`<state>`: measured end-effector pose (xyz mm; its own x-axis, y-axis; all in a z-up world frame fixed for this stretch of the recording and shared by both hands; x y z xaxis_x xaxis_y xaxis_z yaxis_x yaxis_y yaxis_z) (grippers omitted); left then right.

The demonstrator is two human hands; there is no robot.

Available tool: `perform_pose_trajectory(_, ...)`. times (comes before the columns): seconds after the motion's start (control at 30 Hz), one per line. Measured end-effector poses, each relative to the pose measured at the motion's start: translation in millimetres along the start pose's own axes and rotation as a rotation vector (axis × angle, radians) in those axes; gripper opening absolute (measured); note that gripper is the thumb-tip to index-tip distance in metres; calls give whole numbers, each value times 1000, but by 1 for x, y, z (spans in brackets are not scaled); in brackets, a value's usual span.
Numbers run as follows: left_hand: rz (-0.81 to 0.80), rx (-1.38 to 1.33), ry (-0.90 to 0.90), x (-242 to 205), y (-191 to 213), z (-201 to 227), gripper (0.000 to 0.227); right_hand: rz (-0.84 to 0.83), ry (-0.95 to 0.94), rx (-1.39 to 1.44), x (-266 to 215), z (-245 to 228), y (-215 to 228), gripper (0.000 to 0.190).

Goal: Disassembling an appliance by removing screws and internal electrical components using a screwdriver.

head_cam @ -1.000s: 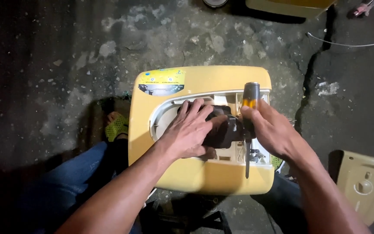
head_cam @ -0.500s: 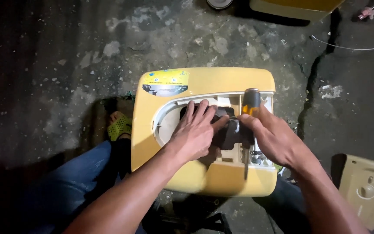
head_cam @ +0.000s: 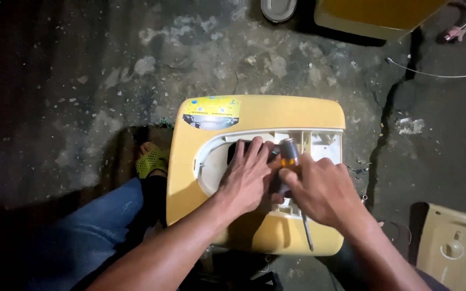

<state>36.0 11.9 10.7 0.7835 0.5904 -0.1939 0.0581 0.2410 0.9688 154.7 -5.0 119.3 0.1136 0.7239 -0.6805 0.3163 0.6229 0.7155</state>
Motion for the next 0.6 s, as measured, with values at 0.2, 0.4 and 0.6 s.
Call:
perform_pose_trajectory(0.2, 81, -294, 78, -18, 46, 1, 26, -13, -1, -284, 11, 11, -28, 56)
perform_pose_trajectory(0.4, 102, -329, 109, -21, 41, 2, 68, -18, 2, -292, 5, 16, -41, 62)
perform_pose_trajectory(0.6, 8, -214, 140, -16, 33, 6, 73, 95, 12, -228, 11, 20, -49, 68)
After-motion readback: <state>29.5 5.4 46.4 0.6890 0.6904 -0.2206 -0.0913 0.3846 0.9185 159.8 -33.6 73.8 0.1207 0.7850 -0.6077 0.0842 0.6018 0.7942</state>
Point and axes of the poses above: each hand's wrist, its own x-axis towards the middle knuckle, its own y-axis out of the back of the hand, z = x × y, the point moved 4 cm from there along x, towards the middle knuckle, and after that the axes turned 5 degrees about -x, right-handed, at the moved point
